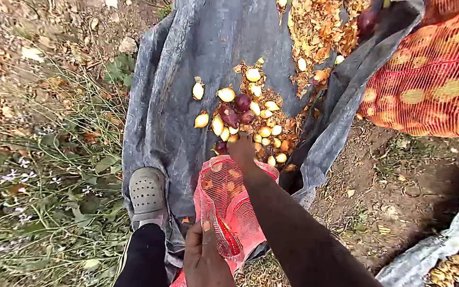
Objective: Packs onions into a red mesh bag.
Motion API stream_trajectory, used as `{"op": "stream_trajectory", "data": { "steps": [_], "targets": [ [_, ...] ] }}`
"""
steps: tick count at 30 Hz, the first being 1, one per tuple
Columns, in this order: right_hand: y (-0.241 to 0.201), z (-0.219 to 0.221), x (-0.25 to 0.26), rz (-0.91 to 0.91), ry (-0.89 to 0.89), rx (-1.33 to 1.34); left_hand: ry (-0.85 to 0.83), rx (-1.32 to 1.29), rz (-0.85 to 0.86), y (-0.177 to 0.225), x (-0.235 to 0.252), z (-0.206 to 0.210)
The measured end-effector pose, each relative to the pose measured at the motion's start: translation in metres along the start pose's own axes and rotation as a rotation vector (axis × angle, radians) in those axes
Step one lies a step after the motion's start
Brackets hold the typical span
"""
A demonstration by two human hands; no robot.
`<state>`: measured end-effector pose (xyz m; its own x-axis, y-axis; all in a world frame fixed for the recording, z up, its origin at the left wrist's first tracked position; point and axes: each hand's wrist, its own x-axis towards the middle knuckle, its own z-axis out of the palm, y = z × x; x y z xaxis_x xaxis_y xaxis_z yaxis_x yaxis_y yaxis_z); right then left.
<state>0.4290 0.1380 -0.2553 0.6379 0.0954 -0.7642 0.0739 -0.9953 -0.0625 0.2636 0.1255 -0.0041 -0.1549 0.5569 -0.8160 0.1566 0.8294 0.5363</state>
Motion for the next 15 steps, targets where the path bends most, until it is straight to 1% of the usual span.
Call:
{"op": "stream_trajectory", "data": {
  "steps": [2,4,5,8,10,11,13,15],
  "targets": [
    [-0.019,0.003,-0.001,-0.044,-0.026,-0.207,0.002,-0.016,0.0,-0.001,0.002,0.0],
    [-0.021,0.001,-0.001,-0.07,-0.054,-0.252,0.001,-0.014,0.01,-0.002,0.002,-0.001],
    [-0.016,-0.004,-0.002,-0.078,-0.069,-0.223,0.001,-0.014,0.015,-0.002,0.002,-0.001],
    [0.011,-0.017,-0.003,-0.062,-0.077,-0.005,0.019,-0.017,0.018,0.004,0.005,-0.001],
    [0.025,-0.017,-0.005,-0.067,-0.096,0.053,0.023,-0.017,0.011,0.006,0.007,-0.004],
    [0.027,-0.017,-0.008,-0.044,-0.1,0.078,0.021,-0.015,0.004,0.006,0.006,-0.005],
    [0.016,-0.018,-0.008,-0.006,-0.064,0.103,0.022,0.01,-0.016,0.009,0.005,-0.005],
    [-0.002,-0.011,0.004,-0.003,-0.048,-0.016,0.039,0.013,-0.026,0.012,0.007,-0.006]
  ]
}}
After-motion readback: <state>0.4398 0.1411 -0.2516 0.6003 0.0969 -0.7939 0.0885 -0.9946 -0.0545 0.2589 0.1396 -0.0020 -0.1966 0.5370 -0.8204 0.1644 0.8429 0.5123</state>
